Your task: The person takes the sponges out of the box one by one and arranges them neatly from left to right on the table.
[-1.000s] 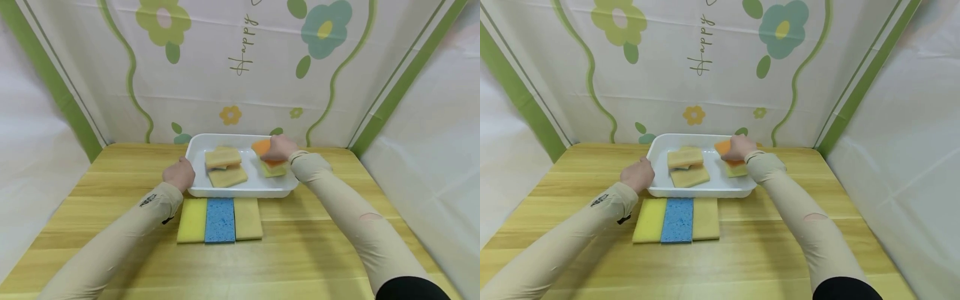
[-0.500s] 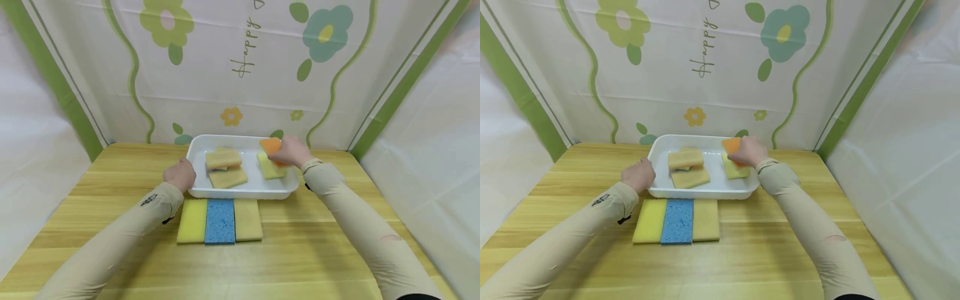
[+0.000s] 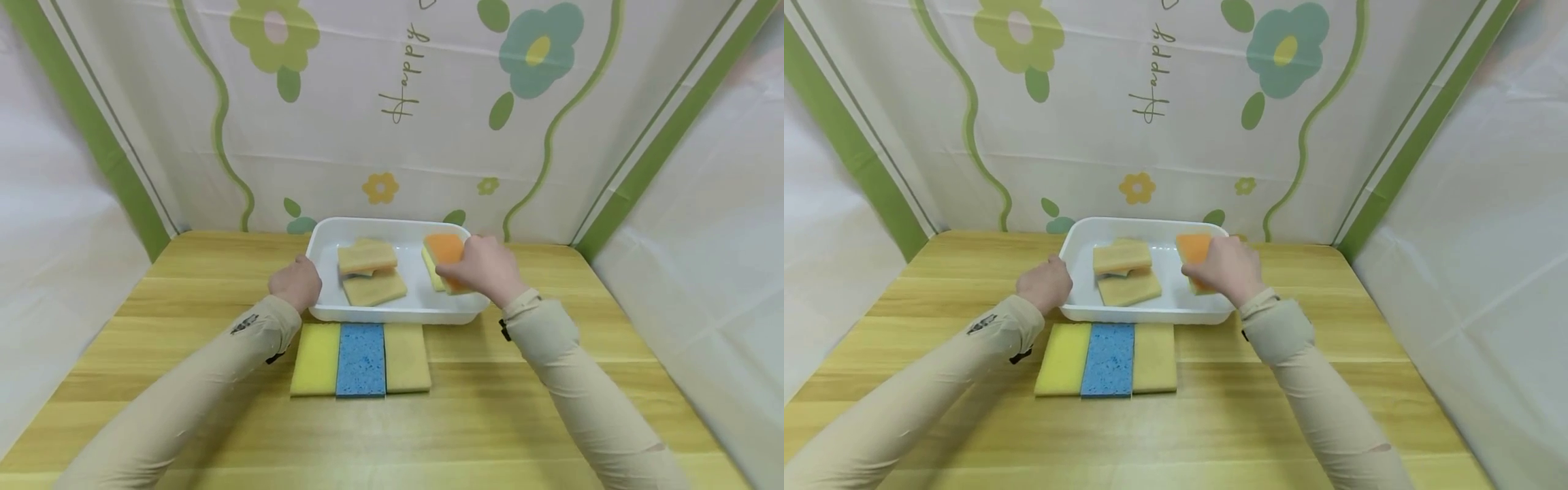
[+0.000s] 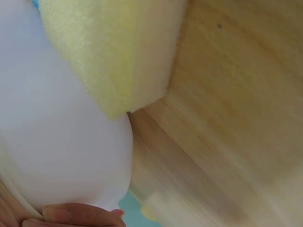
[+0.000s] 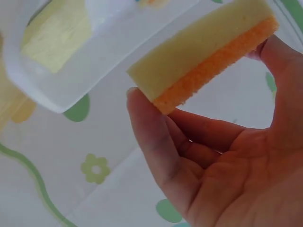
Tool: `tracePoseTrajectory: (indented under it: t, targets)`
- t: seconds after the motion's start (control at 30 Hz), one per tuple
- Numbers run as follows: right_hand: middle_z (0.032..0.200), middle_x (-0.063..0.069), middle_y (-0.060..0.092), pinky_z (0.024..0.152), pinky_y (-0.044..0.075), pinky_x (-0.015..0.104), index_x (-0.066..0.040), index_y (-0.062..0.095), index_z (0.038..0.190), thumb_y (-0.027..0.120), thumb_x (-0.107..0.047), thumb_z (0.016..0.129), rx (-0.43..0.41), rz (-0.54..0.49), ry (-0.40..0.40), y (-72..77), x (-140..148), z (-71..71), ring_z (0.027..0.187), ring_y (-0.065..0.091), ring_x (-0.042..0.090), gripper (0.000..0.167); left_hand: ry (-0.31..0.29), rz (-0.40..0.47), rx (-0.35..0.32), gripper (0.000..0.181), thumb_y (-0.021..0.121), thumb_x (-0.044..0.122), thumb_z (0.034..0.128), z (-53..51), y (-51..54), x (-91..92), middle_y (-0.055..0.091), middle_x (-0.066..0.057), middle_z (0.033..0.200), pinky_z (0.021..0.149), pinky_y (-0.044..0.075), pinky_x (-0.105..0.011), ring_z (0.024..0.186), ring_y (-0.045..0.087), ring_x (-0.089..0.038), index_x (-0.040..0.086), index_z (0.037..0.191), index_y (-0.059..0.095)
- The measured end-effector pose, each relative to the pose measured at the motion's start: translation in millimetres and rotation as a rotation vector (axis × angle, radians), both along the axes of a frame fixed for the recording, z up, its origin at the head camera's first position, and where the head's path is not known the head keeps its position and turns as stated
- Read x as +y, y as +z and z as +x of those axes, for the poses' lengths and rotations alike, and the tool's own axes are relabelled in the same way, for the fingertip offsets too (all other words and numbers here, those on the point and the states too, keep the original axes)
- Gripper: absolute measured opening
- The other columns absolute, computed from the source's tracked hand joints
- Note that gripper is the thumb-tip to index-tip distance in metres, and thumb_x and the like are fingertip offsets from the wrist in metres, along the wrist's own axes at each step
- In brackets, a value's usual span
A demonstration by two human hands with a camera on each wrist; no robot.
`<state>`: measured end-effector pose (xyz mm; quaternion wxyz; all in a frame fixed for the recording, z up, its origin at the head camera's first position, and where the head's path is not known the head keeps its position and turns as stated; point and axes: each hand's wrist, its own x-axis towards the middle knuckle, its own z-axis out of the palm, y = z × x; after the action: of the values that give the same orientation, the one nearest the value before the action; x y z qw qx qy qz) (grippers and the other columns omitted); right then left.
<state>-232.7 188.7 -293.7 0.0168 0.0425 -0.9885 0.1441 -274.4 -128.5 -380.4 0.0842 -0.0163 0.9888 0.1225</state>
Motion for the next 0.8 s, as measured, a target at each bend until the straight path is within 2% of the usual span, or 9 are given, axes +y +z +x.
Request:
tracePoseTrajectory:
  t: [0.17,0.4,0.63,0.8]
  targets:
    - [0.051,-0.004,0.035,0.040,0.028,0.028,-0.015,0.042,0.054,0.067,-0.045,0.076,0.016,0.003,0.002,-3.5,-9,25.8,0.045,0.037,0.014,0.045,0.004,-0.001,-0.001,0.047,0.036,0.017,0.1006,1.3,0.3,-1.1,0.055,-0.018,0.073,0.052,0.049,-0.040,0.061,0.059,-0.027,-0.020,0.131,0.034]
    - [0.055,0.001,0.041,0.039,0.031,0.030,-0.012,0.045,0.057,0.069,-0.037,0.072,0.114,-0.052,-0.016,-13.9,-10,62.2,0.047,0.041,0.017,0.038,-0.001,0.002,0.017,0.044,0.036,0.015,0.1003,0.2,-0.1,1.3,0.056,-0.018,0.071,0.051,0.048,-0.039,0.060,0.059,-0.026,-0.019,0.127,0.036]
    - [0.061,0.005,0.048,0.041,0.036,0.032,-0.010,0.049,0.065,0.071,-0.040,0.073,0.112,-0.051,-0.066,-13.5,-3,99.7,0.049,0.045,0.020,0.038,-0.010,-0.005,0.004,0.051,0.036,0.016,0.1008,-0.6,0.5,2.6,0.056,-0.018,0.070,0.050,0.048,-0.038,0.059,0.059,-0.026,-0.021,0.135,0.030]
    - [0.062,0.004,0.048,0.043,0.036,0.032,-0.011,0.051,0.065,0.070,-0.039,0.072,0.077,-0.053,-0.117,-14.6,-4,120.7,0.051,0.045,0.019,0.034,-0.001,0.004,0.001,0.047,0.036,0.017,0.1010,-1.6,-0.9,-1.3,0.056,-0.017,0.070,0.049,0.048,-0.038,0.058,0.059,-0.026,-0.019,0.131,0.034]
